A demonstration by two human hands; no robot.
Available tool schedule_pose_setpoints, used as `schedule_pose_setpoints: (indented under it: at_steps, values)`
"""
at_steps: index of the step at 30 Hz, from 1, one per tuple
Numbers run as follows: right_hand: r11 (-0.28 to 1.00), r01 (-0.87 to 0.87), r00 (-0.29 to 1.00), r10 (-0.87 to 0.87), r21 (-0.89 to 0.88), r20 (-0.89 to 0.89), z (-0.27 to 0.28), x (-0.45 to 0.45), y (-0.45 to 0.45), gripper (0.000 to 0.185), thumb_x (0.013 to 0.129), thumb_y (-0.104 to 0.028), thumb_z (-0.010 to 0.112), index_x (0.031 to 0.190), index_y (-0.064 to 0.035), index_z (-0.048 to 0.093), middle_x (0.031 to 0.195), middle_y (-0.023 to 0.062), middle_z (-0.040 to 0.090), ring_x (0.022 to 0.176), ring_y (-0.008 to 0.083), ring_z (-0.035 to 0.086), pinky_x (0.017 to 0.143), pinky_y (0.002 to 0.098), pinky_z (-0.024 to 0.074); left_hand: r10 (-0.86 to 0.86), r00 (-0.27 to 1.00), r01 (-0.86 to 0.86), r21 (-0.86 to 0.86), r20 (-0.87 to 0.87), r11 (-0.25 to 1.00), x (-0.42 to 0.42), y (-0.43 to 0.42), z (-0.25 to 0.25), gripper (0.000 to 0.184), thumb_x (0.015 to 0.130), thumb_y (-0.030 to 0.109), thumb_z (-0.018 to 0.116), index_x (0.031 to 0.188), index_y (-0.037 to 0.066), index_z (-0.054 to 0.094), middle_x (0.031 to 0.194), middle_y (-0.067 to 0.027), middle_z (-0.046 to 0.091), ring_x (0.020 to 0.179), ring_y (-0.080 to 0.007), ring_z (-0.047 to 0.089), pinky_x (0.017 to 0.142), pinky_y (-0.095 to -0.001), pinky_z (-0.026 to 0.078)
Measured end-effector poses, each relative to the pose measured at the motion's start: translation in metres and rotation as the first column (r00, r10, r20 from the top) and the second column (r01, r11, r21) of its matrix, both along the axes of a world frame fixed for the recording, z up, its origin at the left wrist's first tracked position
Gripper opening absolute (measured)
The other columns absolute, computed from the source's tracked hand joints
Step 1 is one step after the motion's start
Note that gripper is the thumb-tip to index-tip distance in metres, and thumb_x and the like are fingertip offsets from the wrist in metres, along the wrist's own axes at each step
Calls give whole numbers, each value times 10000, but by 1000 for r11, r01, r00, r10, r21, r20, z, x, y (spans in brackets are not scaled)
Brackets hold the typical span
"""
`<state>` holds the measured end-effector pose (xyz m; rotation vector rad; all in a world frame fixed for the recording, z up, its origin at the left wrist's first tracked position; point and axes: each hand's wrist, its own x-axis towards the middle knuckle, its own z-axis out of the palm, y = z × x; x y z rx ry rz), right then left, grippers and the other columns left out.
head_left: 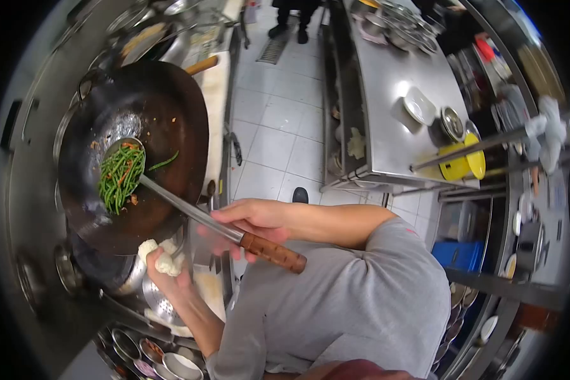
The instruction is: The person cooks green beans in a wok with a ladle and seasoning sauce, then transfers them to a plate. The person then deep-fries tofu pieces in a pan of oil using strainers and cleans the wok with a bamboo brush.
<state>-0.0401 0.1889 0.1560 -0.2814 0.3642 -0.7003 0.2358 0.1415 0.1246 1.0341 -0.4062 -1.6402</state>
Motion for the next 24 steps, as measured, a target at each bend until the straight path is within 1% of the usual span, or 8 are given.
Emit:
schedule_pose_setpoints:
  at_steps: [2,6,7,8,11,13,15,24]
  values:
    - [975,223,970,-220,21,-103,10,16,-4,378,1021,-326,490,1287,-59,517,802,99,648,533,156,602,387,271,451,-136,990,135,-23,-29,991,-8,-20,-1,161,773,117,609,916,61,558,846,-90,627,780,-229,644,680,-337,536]
    - [914,401,891,-404,-56,-207,50,3,23,347,1003,-259,541,1287,-59,525,689,-18,498,442,66,416,352,234,341,-257,964,249,-111,-64,962,-29,-39,4,188,774,103,596,946,45,547,828,-97,621,743,-233,642,634,-349,535]
    - [885,463,858,-462,-49,-227,57,-11,3,353,1002,-257,541,1292,-56,522,687,-20,496,441,65,416,346,231,336,-298,944,293,-52,-140,955,-57,-65,25,51,854,80,544,874,76,497,730,-105,607,576,-216,623,389,-322,509]
    - [855,514,818,-511,-65,-262,60,-19,5,360,1002,-255,542,1298,-52,519,686,-22,493,440,63,416,340,227,331,-275,958,273,-29,-80,962,-69,-80,17,63,837,75,547,874,73,496,731,-111,607,574,-223,620,384,-329,509]
    - [780,604,687,-613,-163,-391,68,-67,18,389,1000,-246,540,1328,-39,503,674,-28,477,435,43,401,315,199,316,-465,869,467,-26,-168,884,-137,-99,10,117,782,80,586,883,62,531,736,-96,618,584,-214,636,428,-295,524]
    - [678,717,594,-715,-160,-369,78,-70,45,395,1007,-232,520,1343,-27,492,671,-26,459,429,29,386,304,176,319,-586,778,590,-55,-224,805,-157,-94,13,113,758,84,605,842,74,529,696,-60,599,566,-203,623,451,-334,530]
    - [594,800,549,-781,-85,-298,56,-208,53,407,987,-227,554,1330,-23,474,670,-3,489,414,62,422,317,217,351,-628,739,656,46,-244,753,-302,-98,-3,99,757,91,609,824,88,535,685,-64,596,533,-207,607,388,-327,479]
    - [164,975,123,-961,-152,-247,68,-240,143,432,1007,-187,507,1386,5,423,699,10,465,414,49,395,308,187,344,-834,495,869,123,-243,480,-374,-121,-53,40,801,142,578,828,139,549,681,-55,602,503,-176,577,348,-292,412]
